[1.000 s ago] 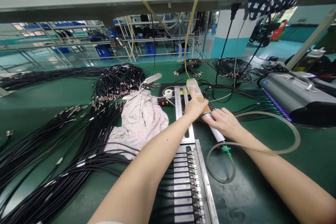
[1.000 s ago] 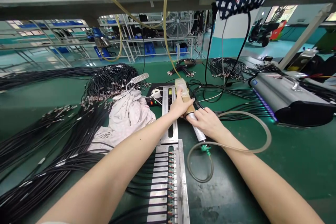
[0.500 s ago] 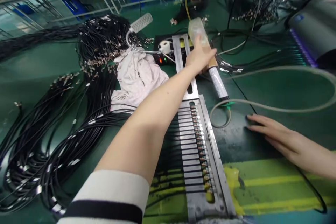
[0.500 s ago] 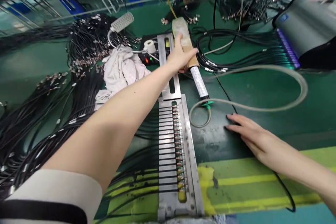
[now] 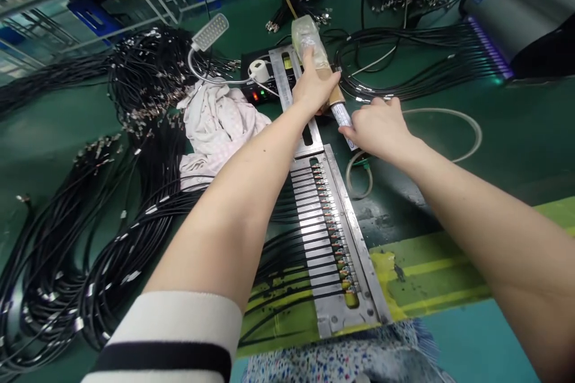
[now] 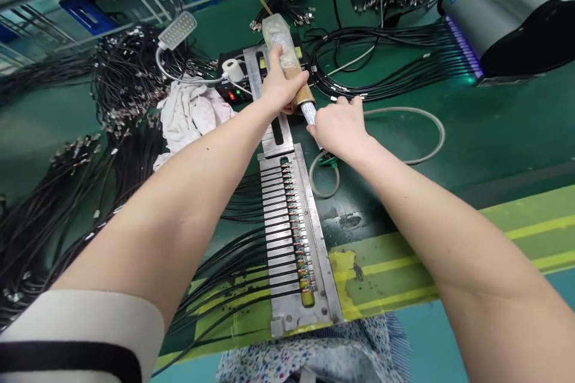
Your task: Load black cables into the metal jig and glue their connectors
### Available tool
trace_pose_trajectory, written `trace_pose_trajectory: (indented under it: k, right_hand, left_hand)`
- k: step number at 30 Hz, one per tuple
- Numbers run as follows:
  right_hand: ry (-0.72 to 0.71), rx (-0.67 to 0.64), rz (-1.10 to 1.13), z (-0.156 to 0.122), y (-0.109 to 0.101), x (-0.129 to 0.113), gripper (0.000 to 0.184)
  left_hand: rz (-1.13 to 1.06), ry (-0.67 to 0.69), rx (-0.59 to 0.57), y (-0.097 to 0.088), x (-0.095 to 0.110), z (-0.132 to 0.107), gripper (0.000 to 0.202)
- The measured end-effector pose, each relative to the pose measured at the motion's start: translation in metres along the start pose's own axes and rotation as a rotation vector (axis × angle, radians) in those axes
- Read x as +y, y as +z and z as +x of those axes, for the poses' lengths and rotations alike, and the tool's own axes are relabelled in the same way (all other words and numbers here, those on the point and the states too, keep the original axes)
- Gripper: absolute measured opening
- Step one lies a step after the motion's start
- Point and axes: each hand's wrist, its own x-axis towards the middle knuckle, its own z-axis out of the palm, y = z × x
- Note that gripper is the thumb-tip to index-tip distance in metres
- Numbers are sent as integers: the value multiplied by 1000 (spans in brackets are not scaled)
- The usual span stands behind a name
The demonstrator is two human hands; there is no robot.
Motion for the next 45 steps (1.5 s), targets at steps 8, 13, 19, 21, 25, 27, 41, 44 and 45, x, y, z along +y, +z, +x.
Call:
trace_pose_trajectory:
  k: [8, 13, 19, 21, 25, 27, 41, 44, 45]
  right_hand:
    - [217, 30, 100, 14, 16, -10, 59]
    - [271, -134, 74, 3, -7, -11, 48]
    - [85, -87, 154, -63, -69, -16, 25]
    - [13, -88, 287, -95, -86, -26, 23]
    - [7, -276, 525, -152, -102, -56, 23]
    - [68, -329, 556, -169, -104, -70, 23]
    - [194, -315, 334, -193, -98, -105, 37]
    - [189, -284, 334, -194, -96, -107, 37]
    - [193, -283, 338, -195, -96, -107, 38]
  left_hand:
    - [124, -16, 16, 9, 4, -9, 75]
    - [214, 28, 52, -3, 11, -18, 73]
    - [314, 369, -121, -48, 6, -103, 25]
    - [339, 527, -339, -64, -7, -157, 13]
    - [566, 594, -640, -83, -37, -252, 22]
    - [686, 561, -658, -85, -47, -275, 23]
    - [828, 652, -624, -70, -37, -270, 16]
    - [773, 659, -612, -80, -28, -264, 12]
    - [733, 649, -609, -84, -25, -262, 12]
